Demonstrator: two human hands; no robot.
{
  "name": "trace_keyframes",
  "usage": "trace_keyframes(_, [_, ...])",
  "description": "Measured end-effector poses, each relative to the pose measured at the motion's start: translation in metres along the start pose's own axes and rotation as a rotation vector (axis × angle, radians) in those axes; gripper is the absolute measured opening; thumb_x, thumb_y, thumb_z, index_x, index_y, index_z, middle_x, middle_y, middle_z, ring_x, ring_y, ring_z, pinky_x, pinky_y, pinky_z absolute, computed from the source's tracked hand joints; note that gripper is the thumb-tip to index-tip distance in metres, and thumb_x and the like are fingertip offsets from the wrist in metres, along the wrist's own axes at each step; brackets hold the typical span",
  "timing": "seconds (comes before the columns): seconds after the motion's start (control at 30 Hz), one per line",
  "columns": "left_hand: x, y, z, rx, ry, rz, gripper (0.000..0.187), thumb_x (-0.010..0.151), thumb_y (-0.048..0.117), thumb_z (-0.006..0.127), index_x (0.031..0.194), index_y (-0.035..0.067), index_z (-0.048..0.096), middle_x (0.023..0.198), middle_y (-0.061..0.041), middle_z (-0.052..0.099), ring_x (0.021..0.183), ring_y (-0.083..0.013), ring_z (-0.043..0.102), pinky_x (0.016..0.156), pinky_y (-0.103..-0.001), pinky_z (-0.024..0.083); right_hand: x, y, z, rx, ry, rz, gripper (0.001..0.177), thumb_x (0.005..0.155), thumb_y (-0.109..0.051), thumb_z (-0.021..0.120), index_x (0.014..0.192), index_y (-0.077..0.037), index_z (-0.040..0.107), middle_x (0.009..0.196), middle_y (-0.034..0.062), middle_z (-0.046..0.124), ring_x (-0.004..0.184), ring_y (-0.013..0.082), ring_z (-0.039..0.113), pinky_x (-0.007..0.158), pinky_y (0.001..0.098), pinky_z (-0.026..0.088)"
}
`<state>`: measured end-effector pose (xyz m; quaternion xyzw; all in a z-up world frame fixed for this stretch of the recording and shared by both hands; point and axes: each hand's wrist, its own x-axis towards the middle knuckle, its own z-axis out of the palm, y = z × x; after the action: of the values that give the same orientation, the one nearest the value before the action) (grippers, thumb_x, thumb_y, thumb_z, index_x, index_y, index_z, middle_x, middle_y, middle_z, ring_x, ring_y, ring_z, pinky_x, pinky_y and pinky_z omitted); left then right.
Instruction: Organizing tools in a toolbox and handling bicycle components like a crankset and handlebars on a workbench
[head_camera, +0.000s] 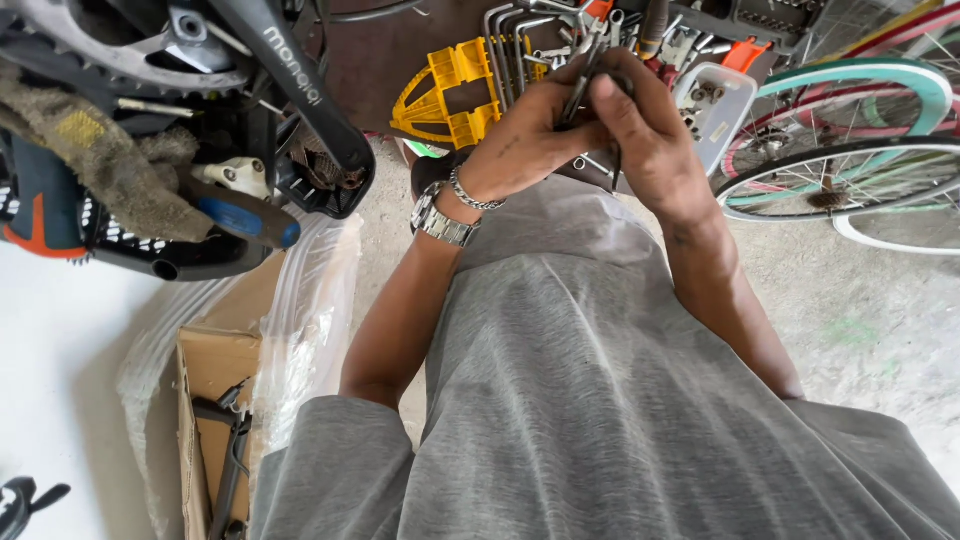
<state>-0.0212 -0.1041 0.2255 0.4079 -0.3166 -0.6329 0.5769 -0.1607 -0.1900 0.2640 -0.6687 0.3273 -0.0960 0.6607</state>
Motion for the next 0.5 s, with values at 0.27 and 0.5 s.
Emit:
trace_keyframes(0.27, [0.002, 0.01, 0.006, 0.132, -0.087, -0.203, 0.029, 0.099, 0.021, 0.05, 0.073, 0.01, 0.047, 0.062, -0.002, 0.043, 0.054, -0.0086, 0.04, 0.045, -0.026, 0.029, 0.006, -0.007, 0.004, 0.395, -0.132, -0.006, 0.033, 0.111, -0.028, 0.047, 0.124, 0.002, 0.046, 0.124, 0.0207, 0.059, 0.098, 0.031, 0.064, 0.085, 0.0343, 0.059])
trace_keyframes(0.5, [-0.001, 0.03, 0.011, -0.399, -0.078, -0.328, 0.041, 0.091, 0.045, 0.061, 0.086, 0.005, 0.052, 0.072, -0.018, 0.067, 0.04, -0.0089, 0.038, 0.04, -0.022, 0.029, 0.019, 0.007, 0.009, 0.806, 0.348, 0.18, 0.026, 0.098, -0.032, 0.059, 0.103, -0.006, 0.057, 0.096, 0.0234, 0.074, 0.089, 0.0351, 0.075, 0.08, 0.0451, 0.067])
